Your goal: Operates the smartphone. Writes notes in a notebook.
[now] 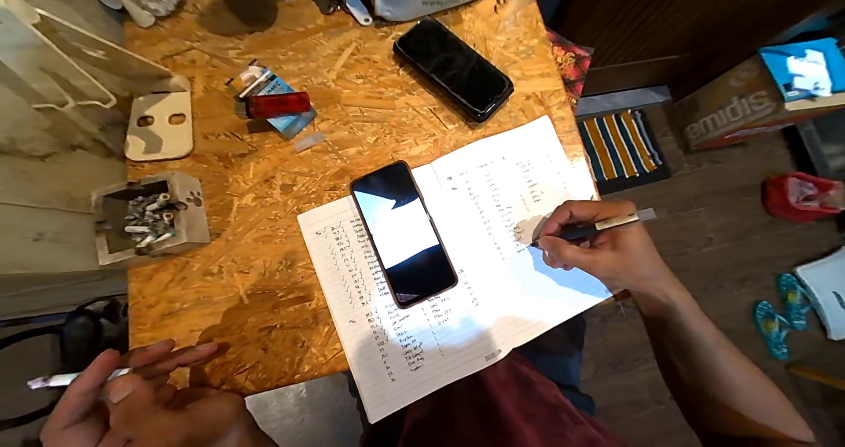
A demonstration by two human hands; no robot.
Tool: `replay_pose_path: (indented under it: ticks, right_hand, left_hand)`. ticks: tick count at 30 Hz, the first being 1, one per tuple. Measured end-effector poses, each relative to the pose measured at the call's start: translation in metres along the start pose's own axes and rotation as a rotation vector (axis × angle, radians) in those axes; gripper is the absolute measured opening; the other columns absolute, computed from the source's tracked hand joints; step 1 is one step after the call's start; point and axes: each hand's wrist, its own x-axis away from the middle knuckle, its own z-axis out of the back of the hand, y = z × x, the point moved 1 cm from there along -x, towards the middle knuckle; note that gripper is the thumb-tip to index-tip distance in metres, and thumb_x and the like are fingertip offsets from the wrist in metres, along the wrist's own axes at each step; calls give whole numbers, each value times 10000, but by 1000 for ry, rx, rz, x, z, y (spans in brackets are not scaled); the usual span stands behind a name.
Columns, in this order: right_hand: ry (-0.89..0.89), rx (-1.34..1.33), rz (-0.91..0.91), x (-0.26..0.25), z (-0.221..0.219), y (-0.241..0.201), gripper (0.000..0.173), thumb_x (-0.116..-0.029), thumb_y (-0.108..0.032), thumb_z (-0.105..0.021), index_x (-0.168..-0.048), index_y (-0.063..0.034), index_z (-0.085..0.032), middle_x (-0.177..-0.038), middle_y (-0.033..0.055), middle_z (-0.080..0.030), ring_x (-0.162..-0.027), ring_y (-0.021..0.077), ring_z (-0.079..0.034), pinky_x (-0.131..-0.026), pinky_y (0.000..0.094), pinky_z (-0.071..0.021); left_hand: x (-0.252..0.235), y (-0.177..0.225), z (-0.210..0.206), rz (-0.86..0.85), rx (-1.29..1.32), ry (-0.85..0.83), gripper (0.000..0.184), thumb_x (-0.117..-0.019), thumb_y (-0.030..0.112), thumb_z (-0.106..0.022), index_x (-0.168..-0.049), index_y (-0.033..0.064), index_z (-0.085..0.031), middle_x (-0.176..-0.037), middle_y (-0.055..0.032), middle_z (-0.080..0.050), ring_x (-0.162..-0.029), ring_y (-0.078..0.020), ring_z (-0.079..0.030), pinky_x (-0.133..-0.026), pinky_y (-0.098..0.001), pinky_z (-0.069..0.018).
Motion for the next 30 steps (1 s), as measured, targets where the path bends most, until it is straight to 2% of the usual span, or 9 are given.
replay_pose_path:
  ticks: [5,18,23,26,30]
  right_hand:
    - [1,-22,7,1,1,1,17,-900,-73,-708,-892,-67,-694,-727,12,-701,-580,89,-662,-514,226,-575]
    - [24,-22,5,1,1,1,21,-888,-61,-708,-878,-67,-690,-722,17,-703,-571,100,-664,-508,236,-576]
    - [19,-30,-5,1,1,1,15,-895,-63,-700,-889,-65,-686,-727,21,-703,-574,105,-667,-514,242,-583]
    - [14,-26,10,2,2,3,14,-894,-66,-701,-895,-68,-688,-736,20,-702,-578,110,-668,-516,249,-588]
    - [32,-2,7,3,0,4,18,-895,-98,-699,-909,-94,-689,-735,-12,-693,-577,90,-654,-508,235,-572]
  left_hand:
    - [0,3,-3,-10,-11,9,235,-1084,88,-325,-1209,-19,-492,-960,-6,-656,-757,-142,-700,-693,-312,-628]
    - [1,-5,1,-17,-5,7,231,-1085,87,-338,-1226,-16,-488,-982,-19,-656,-780,-160,-705,-697,-325,-631]
    - [-1,6,-3,-17,-11,4,231,-1080,74,-329,-1207,-18,-499,-962,2,-655,-757,-129,-695,-697,-308,-627]
    - [1,-5,7,-18,-11,-30,260,-1092,89,-329,-1253,-31,-495,-1014,-38,-654,-789,-169,-700,-713,-341,-630]
    - [2,-9,10,-60,26,0,285,-1091,115,-361,-1251,-17,-557,-982,-36,-705,-750,-176,-708,-669,-351,-628]
